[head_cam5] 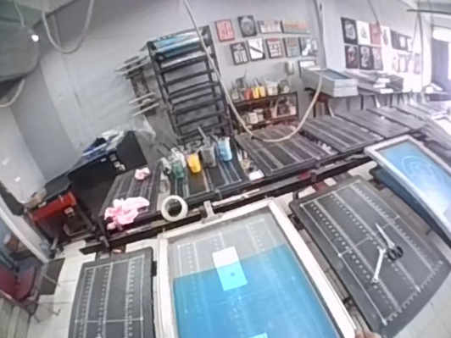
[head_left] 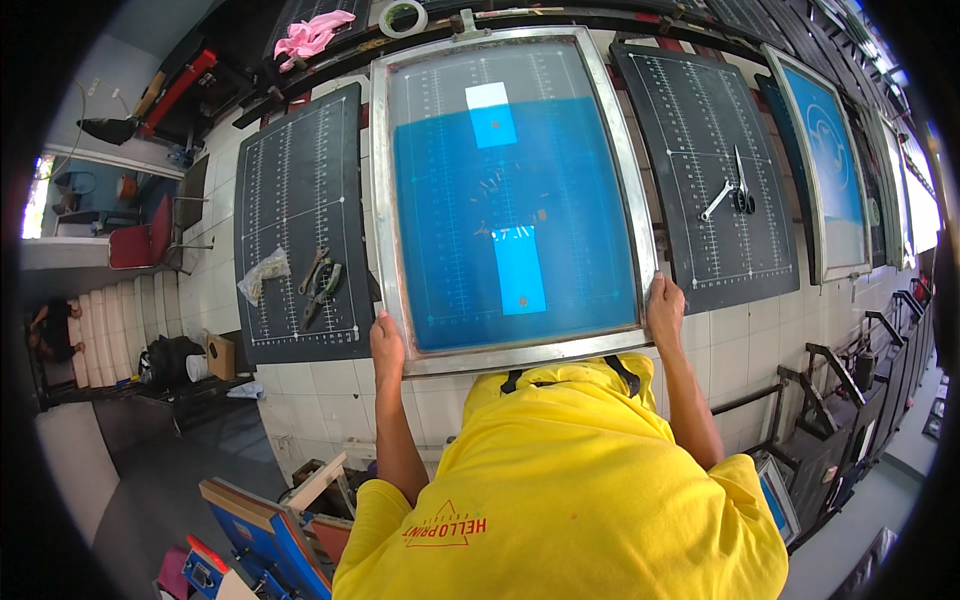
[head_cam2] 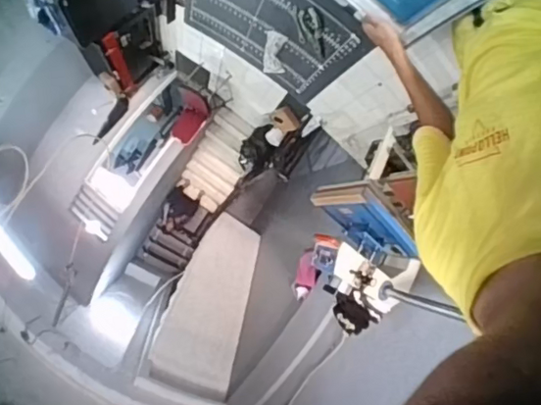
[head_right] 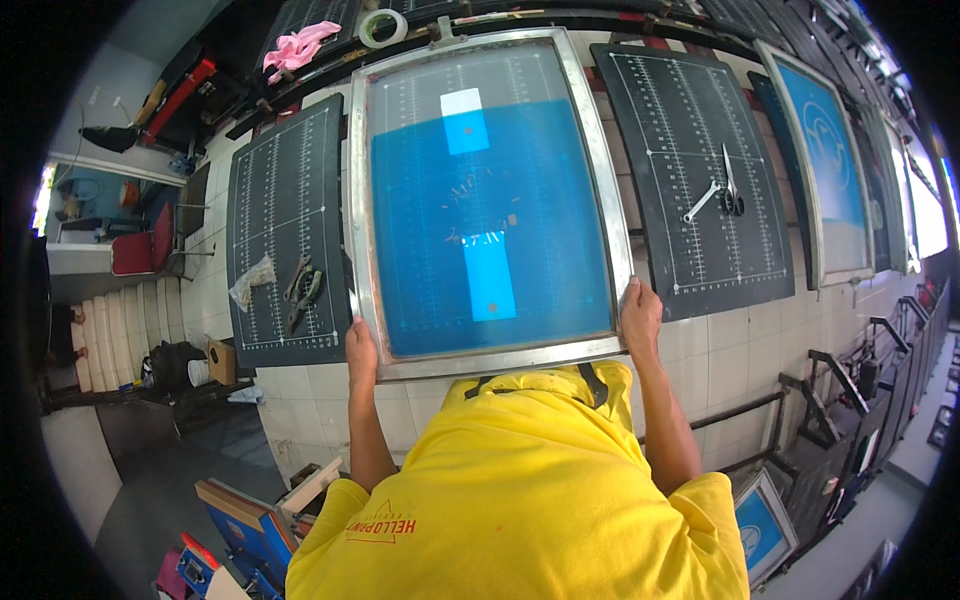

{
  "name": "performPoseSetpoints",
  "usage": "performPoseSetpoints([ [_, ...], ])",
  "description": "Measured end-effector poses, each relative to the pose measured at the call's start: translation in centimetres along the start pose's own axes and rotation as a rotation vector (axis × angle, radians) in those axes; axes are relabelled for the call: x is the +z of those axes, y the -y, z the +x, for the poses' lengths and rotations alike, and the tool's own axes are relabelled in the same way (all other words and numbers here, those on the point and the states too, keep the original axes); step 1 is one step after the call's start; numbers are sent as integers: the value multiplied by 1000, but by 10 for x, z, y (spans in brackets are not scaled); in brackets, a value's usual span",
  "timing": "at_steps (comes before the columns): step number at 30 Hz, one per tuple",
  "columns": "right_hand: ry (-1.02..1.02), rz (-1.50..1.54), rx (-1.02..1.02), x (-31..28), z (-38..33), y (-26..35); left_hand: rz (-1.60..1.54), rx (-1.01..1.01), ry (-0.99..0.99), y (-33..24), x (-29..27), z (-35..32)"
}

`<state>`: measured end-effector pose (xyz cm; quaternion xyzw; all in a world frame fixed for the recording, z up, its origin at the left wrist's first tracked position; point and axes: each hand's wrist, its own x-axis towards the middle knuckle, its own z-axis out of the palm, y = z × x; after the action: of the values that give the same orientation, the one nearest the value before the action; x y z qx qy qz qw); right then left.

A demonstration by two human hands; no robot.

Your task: The person prepares a screen printing frame by applying tape to the edges of the screen, using a tool to secure a metal bracket, and lifting the frame to check for alignment.

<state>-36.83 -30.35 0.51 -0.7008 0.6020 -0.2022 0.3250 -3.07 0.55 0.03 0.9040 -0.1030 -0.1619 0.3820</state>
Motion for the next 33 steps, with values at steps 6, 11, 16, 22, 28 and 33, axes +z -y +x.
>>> performPoseSetpoints([
  [6,-14,0,-25,-2,-2,7,34,-18,34,4,0,2],
  [11,27,8,26,-2,1,3,12,27,40,5,1,2],
  [16,106,84,95,-10,4,5,-21,0,81,1,-5,4],
  [22,97,120,35,-17,3,1,-178,22,69,4,-18,-7],
  [28,-24,93,16,-1,-5,4,-81,113,67,13,-16,-6],
  [33,-41,56,10,-2,-4,0,-9,98,59,3,-11,-4],
])
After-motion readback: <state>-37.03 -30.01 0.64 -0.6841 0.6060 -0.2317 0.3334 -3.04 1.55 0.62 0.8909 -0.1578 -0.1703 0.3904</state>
